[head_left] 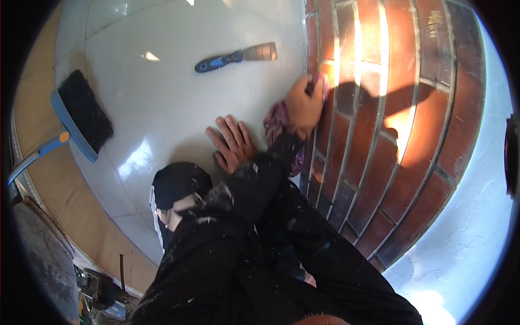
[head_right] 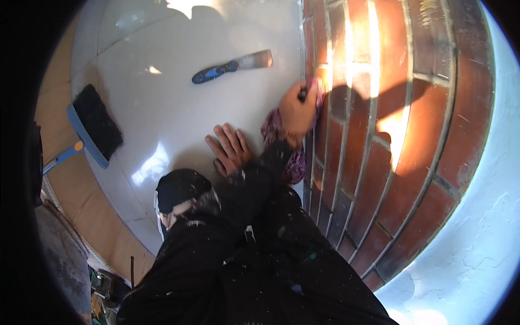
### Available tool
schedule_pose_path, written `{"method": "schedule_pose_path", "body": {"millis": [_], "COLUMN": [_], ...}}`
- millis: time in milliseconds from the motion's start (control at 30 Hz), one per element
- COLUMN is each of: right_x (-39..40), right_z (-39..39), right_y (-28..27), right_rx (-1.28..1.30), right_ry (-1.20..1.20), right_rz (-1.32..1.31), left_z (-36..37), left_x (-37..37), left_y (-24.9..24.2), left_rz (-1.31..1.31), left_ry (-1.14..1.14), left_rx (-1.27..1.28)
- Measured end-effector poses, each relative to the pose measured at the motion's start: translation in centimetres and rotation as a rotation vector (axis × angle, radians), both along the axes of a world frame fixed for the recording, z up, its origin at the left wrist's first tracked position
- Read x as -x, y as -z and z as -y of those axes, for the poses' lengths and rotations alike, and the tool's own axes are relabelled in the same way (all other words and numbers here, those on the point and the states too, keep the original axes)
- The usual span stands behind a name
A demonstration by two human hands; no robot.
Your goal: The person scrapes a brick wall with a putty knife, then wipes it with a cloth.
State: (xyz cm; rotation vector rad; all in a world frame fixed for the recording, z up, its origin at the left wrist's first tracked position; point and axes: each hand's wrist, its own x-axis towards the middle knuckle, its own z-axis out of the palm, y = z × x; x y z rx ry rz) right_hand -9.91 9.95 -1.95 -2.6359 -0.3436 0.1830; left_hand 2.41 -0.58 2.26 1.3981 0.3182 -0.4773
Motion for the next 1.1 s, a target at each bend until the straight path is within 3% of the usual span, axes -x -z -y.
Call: {"method": "schedule_pose_path", "body": {"millis": [33,133,167,267,300,400,433,467,533,600,667,767,833,867,967,1033,1067,1100], "right_x": [-1.2,-0.9,-0.6,-0.7,-1.2,-1.0,-0.8,-0.8,-1.4,-0.1,-1.1,-0.9,-1.0,-1.2,-0.6,-1.2,-1.2,-1.1], "right_z": [0.4,0.2,-0.2,-0.3,0.0,0.2,0.1,0.3,0.4,0.4,0.8,0.5,0.7,0.6,0.8,0.6,0.5,0.6], "right_y": [0.2,1.0,1.8,1.8,1.7,1.0,1.3,1.6,0.9,-0.2,0.5,0.4,0.7,0.4,-0.1,0.2,0.4,0.8], "right_rx": [-0.019,0.012,0.040,0.003,0.004,-0.048,-0.010,0.034,0.031,0.013,-0.028,-0.007,0.004,0.012,-0.022,-0.004,-0.008,-0.002], "right_ry": [-0.011,0.001,0.025,0.043,0.045,-0.006,-0.003,-0.002,-0.013,-0.032,-0.040,-0.021,-0.022,-0.026,-0.028,-0.023,-0.018,-0.025], "right_rz": [0.016,0.087,0.149,0.143,0.160,0.086,0.123,0.168,0.100,-0.002,0.010,0.017,0.046,0.024,0.003,0.000,-0.003,0.042], "left_z": [0.4,0.8,0.2,0.6,0.2,-0.4,-0.7,0.6,3.9,3.2,1.4,-0.7,1.1,2.2,2.7,1.0,0.6,0.3], "left_x": [2.0,2.7,0.2,-1.4,0.6,4.6,2.9,0.9,-2.7,1.4,7.0,7.7,0.6,-2.2,-0.4,4.9,4.3,3.1], "left_y": [0.5,2.6,1.7,1.4,0.8,0.8,-0.4,0.3,1.1,0.5,0.2,-2.7,-4.0,-4.0,-5.3,-4.9,-5.3,-5.8], "left_rz": [0.152,0.230,0.038,0.075,0.115,0.292,-0.070,-0.071,0.153,0.188,0.102,0.017,0.310,0.326,0.284,0.556,0.553,0.387], "left_ry": [-0.099,-0.034,0.060,0.023,0.026,-0.056,0.050,0.052,-0.201,-0.202,-0.028,-0.045,-0.108,-0.082,-0.152,-0.139,-0.133,-0.057], "left_rx": [-0.014,-0.086,0.029,0.036,-0.063,-0.047,0.193,0.194,0.093,-0.008,0.181,0.405,0.209,0.128,0.107,0.112,0.109,0.159]}}
